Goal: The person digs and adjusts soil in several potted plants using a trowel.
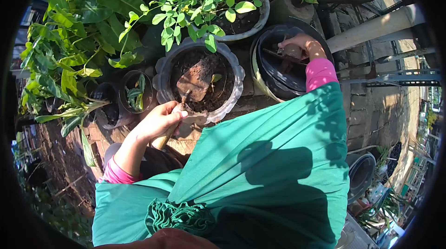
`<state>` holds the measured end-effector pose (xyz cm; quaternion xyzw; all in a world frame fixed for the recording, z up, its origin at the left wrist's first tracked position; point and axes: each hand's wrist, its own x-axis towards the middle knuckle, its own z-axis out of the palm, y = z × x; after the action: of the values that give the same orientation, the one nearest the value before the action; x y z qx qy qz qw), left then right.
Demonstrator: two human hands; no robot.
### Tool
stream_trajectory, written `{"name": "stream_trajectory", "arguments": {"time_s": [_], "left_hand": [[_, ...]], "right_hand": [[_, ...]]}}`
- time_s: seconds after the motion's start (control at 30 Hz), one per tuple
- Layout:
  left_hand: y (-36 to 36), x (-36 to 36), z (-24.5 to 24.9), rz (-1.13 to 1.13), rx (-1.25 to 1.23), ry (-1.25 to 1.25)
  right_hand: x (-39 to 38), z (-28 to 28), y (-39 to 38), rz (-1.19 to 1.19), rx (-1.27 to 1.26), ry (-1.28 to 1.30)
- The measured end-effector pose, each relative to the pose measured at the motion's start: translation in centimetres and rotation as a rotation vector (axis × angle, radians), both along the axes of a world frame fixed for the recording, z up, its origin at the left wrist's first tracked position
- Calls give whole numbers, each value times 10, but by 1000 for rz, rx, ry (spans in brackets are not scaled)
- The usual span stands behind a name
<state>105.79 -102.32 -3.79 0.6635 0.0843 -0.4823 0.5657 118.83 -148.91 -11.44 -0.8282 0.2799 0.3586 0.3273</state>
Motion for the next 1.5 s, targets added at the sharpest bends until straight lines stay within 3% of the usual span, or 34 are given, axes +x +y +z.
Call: {"name": "stream_trajectory", "arguments": {"time_s": [0.17,0.23,0.33,0.6,0.67,0.77,1.1,1.3,1.47,1.5], "left_hand": [[6,-1,-2,-4,-15,-3],[4,0,3,10,-27,4],[4,0,4,31,-53,31],[4,2,2,10,-52,11],[4,2,2,10,-62,23],[6,2,-1,21,-77,24],[7,5,-1,31,-90,51],[12,1,-9,43,-85,50],[14,-8,-17,83,-137,46],[14,-11,-18,92,-154,25]], "right_hand": [[-13,12,-1,-98,8,-67],[-18,13,-11,-234,122,-97],[-24,21,-10,-174,44,-118],[-29,-4,-42,-447,80,-154],[-35,-1,-44,-478,203,-194],[-43,16,-52,-629,207,-331],[-133,126,-53,-741,400,-805],[-213,158,42,-468,544,-1002],[-229,135,152,-507,797,-955],[-229,134,167,-476,899,-841]]}}
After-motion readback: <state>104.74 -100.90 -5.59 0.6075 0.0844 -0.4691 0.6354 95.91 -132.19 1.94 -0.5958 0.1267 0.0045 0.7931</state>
